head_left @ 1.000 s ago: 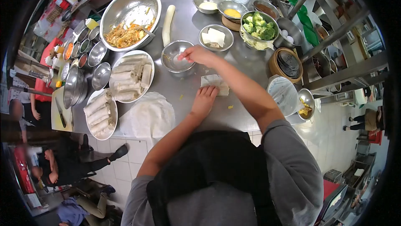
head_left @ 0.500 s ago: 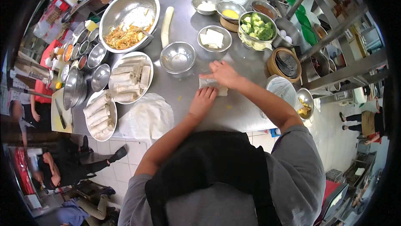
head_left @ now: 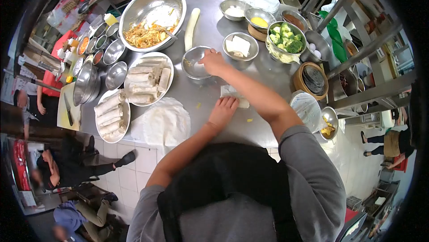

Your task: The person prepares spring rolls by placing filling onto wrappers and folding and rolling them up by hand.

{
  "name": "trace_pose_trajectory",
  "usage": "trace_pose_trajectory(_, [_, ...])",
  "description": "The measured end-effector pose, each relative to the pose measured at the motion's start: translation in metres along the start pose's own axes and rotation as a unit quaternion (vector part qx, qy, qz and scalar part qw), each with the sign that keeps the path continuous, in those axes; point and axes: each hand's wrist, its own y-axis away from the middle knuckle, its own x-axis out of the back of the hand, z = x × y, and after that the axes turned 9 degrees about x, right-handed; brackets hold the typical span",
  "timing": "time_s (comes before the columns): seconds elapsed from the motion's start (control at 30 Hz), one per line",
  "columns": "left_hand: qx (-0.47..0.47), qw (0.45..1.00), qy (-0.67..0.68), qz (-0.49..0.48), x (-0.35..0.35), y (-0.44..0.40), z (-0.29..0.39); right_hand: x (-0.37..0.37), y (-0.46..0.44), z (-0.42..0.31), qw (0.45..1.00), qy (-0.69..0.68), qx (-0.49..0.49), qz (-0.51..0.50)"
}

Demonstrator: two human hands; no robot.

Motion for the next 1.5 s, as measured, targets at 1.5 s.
trace_pose_trajectory(1.5, [0.004,0.999,0.017,0.041,-0.006,0.001,0.002,0.022,-0.003,-0.008,0.989,-0.13,0.021,-0.067])
